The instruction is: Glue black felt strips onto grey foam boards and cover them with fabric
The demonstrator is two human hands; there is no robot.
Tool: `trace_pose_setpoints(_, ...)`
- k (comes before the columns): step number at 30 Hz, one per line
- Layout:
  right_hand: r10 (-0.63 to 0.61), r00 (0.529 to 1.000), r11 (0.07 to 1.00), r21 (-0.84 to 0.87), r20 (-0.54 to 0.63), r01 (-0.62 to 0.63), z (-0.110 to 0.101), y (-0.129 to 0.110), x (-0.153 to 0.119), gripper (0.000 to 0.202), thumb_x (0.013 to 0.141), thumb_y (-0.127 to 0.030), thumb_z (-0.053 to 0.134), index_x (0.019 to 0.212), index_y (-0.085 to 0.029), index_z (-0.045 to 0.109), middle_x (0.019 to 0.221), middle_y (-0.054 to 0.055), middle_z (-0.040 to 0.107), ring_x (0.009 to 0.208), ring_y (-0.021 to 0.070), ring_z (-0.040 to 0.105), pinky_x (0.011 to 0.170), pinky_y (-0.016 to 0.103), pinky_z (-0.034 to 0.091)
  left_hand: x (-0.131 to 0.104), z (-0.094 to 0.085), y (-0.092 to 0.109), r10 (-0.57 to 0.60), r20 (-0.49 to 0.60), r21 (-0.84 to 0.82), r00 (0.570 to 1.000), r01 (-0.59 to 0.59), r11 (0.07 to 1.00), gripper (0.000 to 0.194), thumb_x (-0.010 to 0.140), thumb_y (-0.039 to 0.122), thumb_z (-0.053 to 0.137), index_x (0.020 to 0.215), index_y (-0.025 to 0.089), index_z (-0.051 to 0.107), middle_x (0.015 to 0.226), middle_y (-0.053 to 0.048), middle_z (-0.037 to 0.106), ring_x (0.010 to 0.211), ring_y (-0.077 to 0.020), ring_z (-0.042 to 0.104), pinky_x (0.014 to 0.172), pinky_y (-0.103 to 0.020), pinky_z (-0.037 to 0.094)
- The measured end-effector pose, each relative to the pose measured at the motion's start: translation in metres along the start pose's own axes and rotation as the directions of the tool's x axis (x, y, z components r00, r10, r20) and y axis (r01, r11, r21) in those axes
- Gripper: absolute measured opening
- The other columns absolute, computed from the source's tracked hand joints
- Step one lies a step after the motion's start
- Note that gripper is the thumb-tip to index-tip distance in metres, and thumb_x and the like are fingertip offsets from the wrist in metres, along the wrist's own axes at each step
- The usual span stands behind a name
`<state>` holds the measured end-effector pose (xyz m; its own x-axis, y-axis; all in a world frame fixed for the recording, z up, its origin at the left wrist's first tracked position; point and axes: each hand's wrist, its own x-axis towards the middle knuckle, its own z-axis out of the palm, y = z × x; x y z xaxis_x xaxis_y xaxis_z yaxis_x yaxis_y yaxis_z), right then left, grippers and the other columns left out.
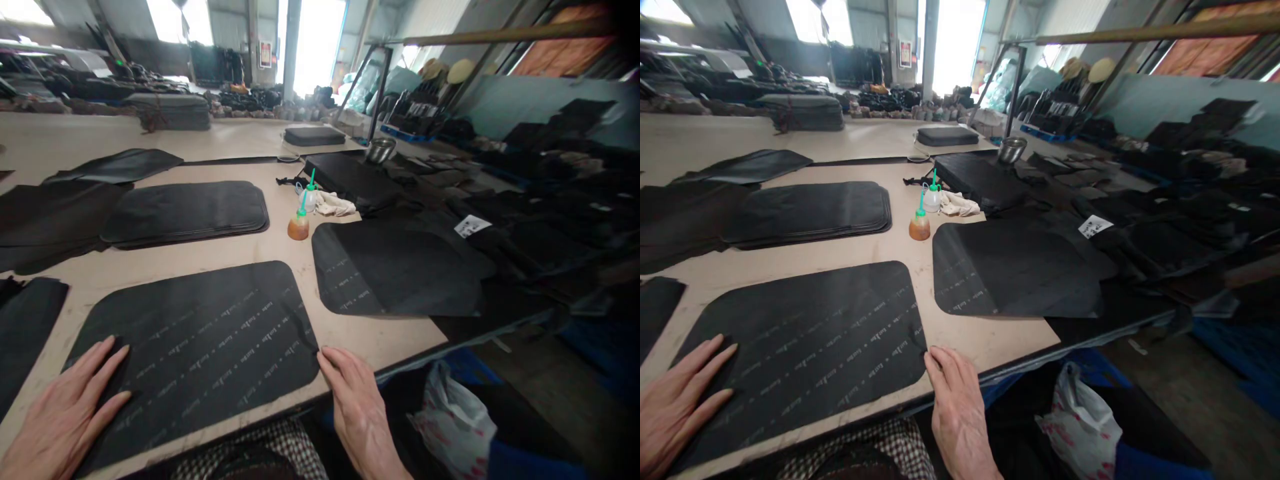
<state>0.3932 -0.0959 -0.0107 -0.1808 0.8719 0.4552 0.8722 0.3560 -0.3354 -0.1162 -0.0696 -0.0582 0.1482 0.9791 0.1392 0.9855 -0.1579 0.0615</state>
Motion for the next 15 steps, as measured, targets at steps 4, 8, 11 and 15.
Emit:
trace_pose_setpoints(4,0.074,0.994,0.996,0.061,-0.075,-0.07,-0.002,0.012,0.019,0.028,0.099,-0.011,0.042,0.109,-0.027,0.063,0.121,0.006,0.067,0.114,0.0238,0.063,0.094,0.043,0.056,0.008,-0.013,0.015,-0.036,-0.036,-0.07,0.999,0.034,0.997,0.075,0.089,0.05,0.045,0.153,0.063,0.009,0.165,0.019,0.021,0.144,-0.0301,0.046,0.116,-0.052,0.039)
trace_pose_setpoints(8,-0.007,0.997,0.998,0.055,-0.073,0.011,0.004,0.015,0.064,0.03,0.102,-0.027,0.043,0.128,-0.026,0.057,0.135,0.01,0.061,0.121,0.0296,0.061,0.103,0.053,0.052,0.021,-0.051,0.058,-0.003,-0.123,-0.001,0.992,0.003,1.0,0.073,0.099,0.045,0.043,0.162,0.042,0.008,0.167,-0.001,0.029,0.146,-0.0306,0.043,0.121,-0.053,0.031)
trace_pose_setpoints(11,-0.178,0.984,0.983,0.035,-0.01,0.179,0.031,0.018,0.107,0.049,0.101,-0.042,0.043,0.145,-0.022,0.046,0.149,0.016,0.051,0.133,0.037,0.052,0.109,0.06,0.045,0.047,-0.079,0.103,0.105,0.024,-0.057,0.994,-0.103,0.993,0.071,0.101,0.057,0.041,0.163,0.029,0.02,0.169,-0.006,0.023,0.154,-0.0263,0.027,0.126,-0.046,0.023)
trace_pose_setpoints(15,-0.325,0.944,0.945,0.046,0.056,0.323,0.087,0.029,0.153,0.071,0.096,-0.057,0.042,0.153,-0.014,0.039,0.153,0.022,0.045,0.138,0.0449,0.046,0.109,0.067,0.041,0.093,-0.084,0.135,0.173,0.05,-0.199,0.984,-0.16,0.967,0.085,0.096,0.074,0.03,0.161,0.019,0.026,0.168,-0.01,0.023,0.157,-0.0244,0.017,0.127,-0.045,0.018)
